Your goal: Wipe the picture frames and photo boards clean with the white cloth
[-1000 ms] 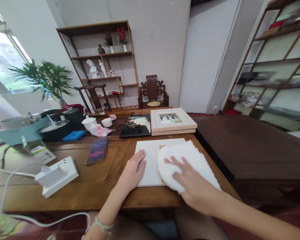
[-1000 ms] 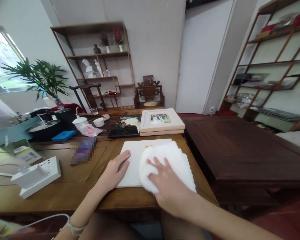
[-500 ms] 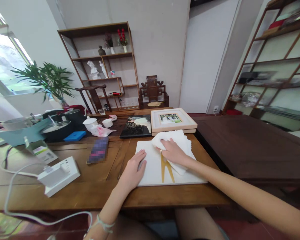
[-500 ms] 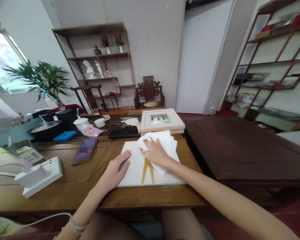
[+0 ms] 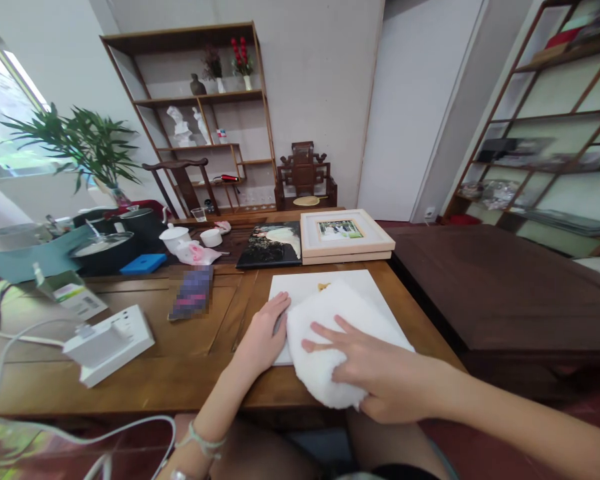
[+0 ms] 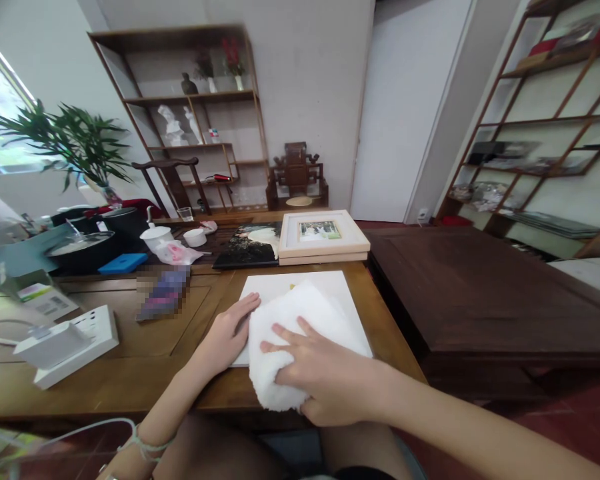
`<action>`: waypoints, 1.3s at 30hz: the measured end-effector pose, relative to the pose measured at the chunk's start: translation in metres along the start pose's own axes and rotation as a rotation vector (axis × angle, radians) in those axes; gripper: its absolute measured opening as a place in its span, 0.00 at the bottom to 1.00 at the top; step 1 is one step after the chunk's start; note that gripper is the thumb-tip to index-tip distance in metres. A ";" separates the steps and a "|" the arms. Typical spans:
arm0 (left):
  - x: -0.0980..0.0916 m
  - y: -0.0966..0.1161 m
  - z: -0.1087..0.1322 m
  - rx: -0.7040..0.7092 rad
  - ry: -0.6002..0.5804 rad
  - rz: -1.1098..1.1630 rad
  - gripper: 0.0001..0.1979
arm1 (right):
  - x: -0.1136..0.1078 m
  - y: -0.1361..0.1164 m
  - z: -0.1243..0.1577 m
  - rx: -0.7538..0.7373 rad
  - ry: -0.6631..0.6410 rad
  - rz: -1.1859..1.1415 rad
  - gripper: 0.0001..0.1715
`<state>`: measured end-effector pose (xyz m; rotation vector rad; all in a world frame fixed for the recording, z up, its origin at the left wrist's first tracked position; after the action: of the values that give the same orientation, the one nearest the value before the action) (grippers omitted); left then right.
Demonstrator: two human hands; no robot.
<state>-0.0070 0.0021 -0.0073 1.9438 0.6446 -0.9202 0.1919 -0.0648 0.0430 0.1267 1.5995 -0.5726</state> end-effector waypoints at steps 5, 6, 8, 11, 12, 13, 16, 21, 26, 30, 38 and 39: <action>0.000 0.001 0.000 -0.016 0.001 0.005 0.20 | -0.015 0.034 -0.007 0.210 0.054 -0.081 0.14; 0.000 0.002 0.000 -0.019 0.007 0.008 0.19 | -0.016 0.043 -0.013 0.254 0.083 -0.072 0.12; -0.001 0.004 -0.001 -0.025 0.023 0.014 0.19 | -0.016 0.058 -0.027 0.283 0.138 -0.045 0.12; -0.003 0.006 -0.001 -0.034 0.045 0.032 0.20 | -0.011 0.069 -0.050 0.276 0.191 0.006 0.15; -0.004 0.006 -0.001 -0.034 0.051 0.045 0.20 | -0.008 0.069 -0.056 0.290 0.201 0.036 0.17; -0.004 0.006 0.000 -0.035 0.059 0.056 0.20 | -0.006 0.067 -0.060 0.308 0.207 0.076 0.20; -0.007 0.005 0.000 -0.045 0.100 0.074 0.22 | 0.000 0.052 -0.066 0.287 0.194 0.189 0.22; -0.010 0.002 0.002 -0.036 0.190 0.098 0.25 | 0.000 0.010 -0.050 -0.083 0.075 0.188 0.18; -0.010 0.004 0.003 -0.061 0.143 0.117 0.25 | -0.005 -0.005 -0.024 -0.175 0.001 0.075 0.15; -0.006 0.002 0.002 -0.087 0.067 0.079 0.22 | -0.014 0.012 -0.001 0.016 -0.006 -0.077 0.11; -0.003 -0.001 0.002 -0.080 0.059 0.055 0.15 | -0.054 0.071 0.008 0.378 0.240 0.118 0.22; -0.005 0.001 0.002 -0.082 0.081 0.047 0.13 | -0.057 0.074 -0.001 0.399 0.270 0.180 0.23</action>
<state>-0.0099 0.0001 -0.0040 1.9227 0.6705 -0.7778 0.2289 0.0143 0.0770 0.6632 1.6928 -0.7514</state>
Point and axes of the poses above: each hand's wrist, its own z-axis away from the middle knuckle, its own x-axis out of the palm, y = z × x, the point moved 2 cm from there along -z, towards the middle knuckle, and after that the axes turned 1 degree about -y, right-handed, at the moved point
